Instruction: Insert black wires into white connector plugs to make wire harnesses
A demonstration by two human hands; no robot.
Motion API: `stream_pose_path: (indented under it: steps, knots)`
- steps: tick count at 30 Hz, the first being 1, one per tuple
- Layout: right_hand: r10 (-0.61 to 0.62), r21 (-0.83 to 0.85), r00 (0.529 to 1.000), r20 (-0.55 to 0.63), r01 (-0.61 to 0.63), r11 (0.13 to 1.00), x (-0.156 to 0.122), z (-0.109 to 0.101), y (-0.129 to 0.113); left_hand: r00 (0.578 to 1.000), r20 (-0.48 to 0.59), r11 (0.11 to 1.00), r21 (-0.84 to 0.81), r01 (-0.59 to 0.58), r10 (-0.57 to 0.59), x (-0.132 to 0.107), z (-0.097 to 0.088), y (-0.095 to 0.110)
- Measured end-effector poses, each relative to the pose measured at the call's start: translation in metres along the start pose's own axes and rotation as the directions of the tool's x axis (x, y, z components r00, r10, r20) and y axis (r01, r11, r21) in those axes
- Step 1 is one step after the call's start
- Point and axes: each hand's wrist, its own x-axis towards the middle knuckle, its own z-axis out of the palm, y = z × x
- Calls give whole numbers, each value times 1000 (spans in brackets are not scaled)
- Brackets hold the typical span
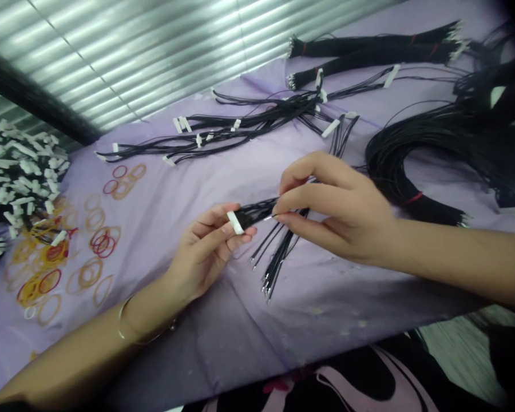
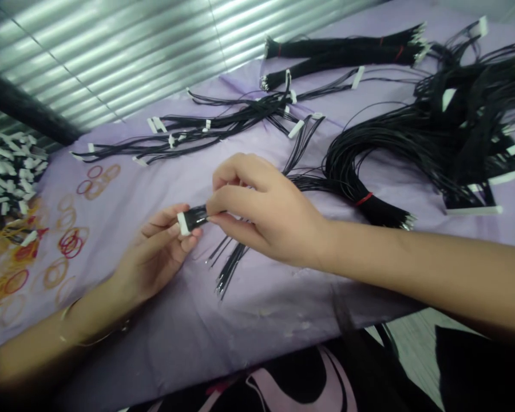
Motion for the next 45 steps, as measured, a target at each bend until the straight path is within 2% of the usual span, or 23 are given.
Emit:
stream_pose_path:
  steps: [3,5,7,9,10,12,14,15,17,21,23,26,30,34,36,41,45]
  knots:
    - [-25,16,998,57,24,1000,-1,-2,-8,997,-68,999,-41,-32,29,1,1,2]
    - [8,63,980,201,-21,998,-5,4,-9,997,-76,999,-1,-32,32,2,0,0]
    - [6,111,922,387,-53,992,-10,13,-6,996,-63,996,72,-61,66,2,-1,-2]
    - [-54,184,874,483,-41,982,-14,23,-1,992,-31,982,152,-114,120,1,-3,-4]
    - [-85,238,874,478,-36,971,-16,27,1,989,-23,973,185,-139,146,1,-4,-5]
    - [-82,284,909,408,-41,958,-17,33,5,980,-37,959,216,-183,195,1,-5,-6]
    - [-16,218,936,352,-66,974,-16,37,7,976,-60,958,213,-193,210,2,-6,-7]
    - [14,155,935,355,-73,985,-15,37,7,978,-66,961,210,-180,197,3,-6,-7]
    - [53,64,900,433,-89,994,-12,34,8,987,-59,967,216,-132,148,4,-6,-7]
    - [73,106,761,645,-183,977,-6,22,9,994,-66,965,254,-65,85,3,-4,-6]
    - [25,133,733,680,-156,979,-6,16,9,993,-80,963,264,-61,85,3,-3,-6]
    - [-55,128,721,690,-46,991,-11,11,7,990,-115,969,244,-48,79,4,-2,-6]
    - [-77,121,728,682,-9,993,-11,8,-1,988,-145,964,265,-17,57,4,-1,-5]
    - [90,131,746,660,-232,964,-1,6,-3,995,-101,930,368,28,10,-4,0,-1]
    - [130,173,749,649,-312,934,3,5,-3,998,-64,916,397,51,-28,-10,2,0]
    - [120,358,832,542,-358,862,1,-1,-7,996,-9,933,349,91,-93,-18,4,-2]
    - [139,332,925,353,-262,906,-1,-2,-13,996,6,934,346,86,-94,-15,3,-6]
